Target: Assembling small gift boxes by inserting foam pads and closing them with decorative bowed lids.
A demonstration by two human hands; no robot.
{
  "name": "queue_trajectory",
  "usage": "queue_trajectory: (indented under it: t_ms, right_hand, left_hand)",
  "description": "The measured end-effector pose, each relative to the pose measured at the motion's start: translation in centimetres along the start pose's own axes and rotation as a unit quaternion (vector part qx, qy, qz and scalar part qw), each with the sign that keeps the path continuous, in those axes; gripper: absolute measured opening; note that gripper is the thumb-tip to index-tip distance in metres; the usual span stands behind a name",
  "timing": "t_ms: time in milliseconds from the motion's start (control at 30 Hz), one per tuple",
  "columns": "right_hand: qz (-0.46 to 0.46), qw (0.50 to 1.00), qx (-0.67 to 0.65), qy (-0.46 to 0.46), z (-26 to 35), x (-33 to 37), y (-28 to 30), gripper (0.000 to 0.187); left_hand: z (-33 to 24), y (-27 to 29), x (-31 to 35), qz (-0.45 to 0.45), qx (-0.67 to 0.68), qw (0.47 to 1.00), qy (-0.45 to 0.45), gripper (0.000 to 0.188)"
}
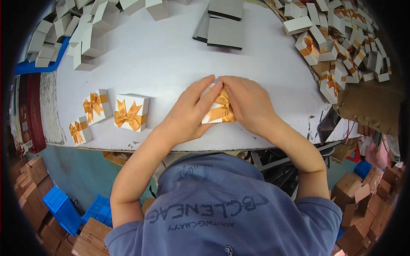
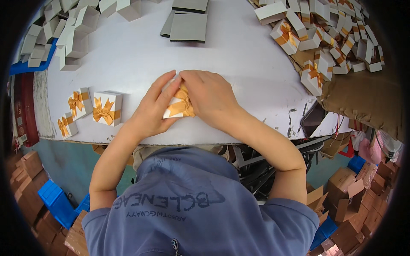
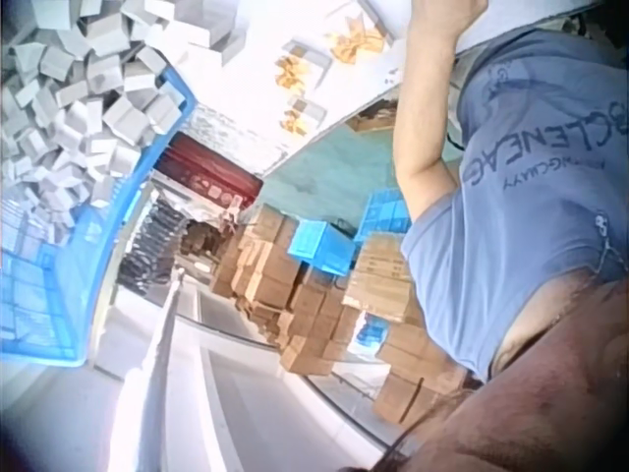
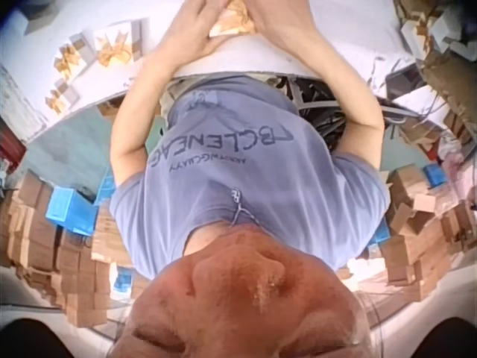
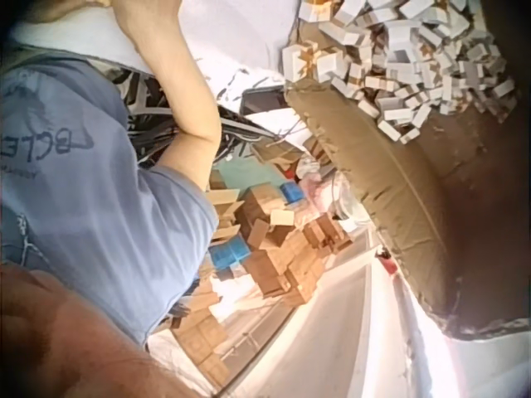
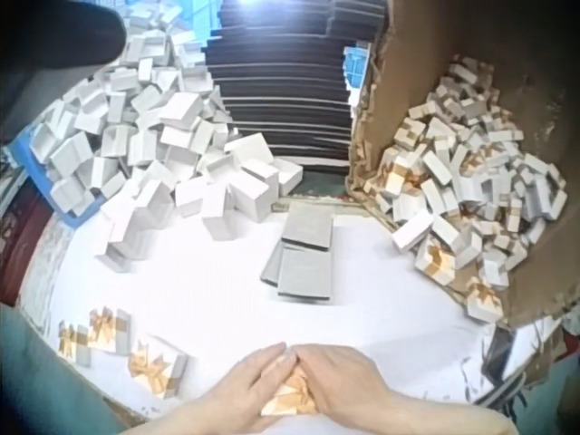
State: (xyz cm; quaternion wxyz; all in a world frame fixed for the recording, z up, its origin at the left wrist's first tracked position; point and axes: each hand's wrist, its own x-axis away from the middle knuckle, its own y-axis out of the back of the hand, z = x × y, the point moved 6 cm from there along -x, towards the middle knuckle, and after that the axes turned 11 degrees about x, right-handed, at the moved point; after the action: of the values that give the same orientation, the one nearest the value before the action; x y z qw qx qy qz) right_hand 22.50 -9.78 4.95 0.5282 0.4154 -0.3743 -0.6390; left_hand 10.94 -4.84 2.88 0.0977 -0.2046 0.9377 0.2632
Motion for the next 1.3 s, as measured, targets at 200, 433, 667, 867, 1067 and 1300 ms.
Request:
queue_trajectory:
  t_ms: [200, 433, 667, 867, 1067, 1300]
  right_hand:
    - [-0.135, 0.988, 0.030, 0.067, 0.1, 0.3, 0.4, 0.025]
    - [-0.133, 0.955, 0.153, 0.215, -3.9, -7.3, 5.5, 0.035]
    - [-0.022, 0.971, 0.190, 0.141, -4.7, -12.5, 1.1, 0.044]
    - [0.075, 0.978, 0.122, 0.152, -4.1, -13.7, 0.7, 0.041]
    - [0.091, 0.984, 0.091, 0.121, -4.5, -13.1, 1.1, 0.042]
    - [-0.161, 0.935, 0.071, 0.307, 3.3, -5.2, 2.3, 0.011]
  left_hand:
    - [-1.4, 0.6, -0.3, 0.033, -0.213, 0.976, 0.020, 0.079]
    - [-0.5, 9.2, 5.0, -0.049, -0.419, 0.879, 0.222, 0.074]
    - [0.3, 17.3, 7.0, -0.141, -0.438, 0.856, 0.234, 0.070]
    - [7.5, 25.4, 2.4, -0.109, -0.607, 0.766, 0.181, 0.048]
    - [4.2, 20.9, 1.8, -0.130, -0.461, 0.874, 0.084, 0.012]
    - [1.6, 6.6, 4.1, -0.198, -0.028, 0.966, 0.161, 0.061]
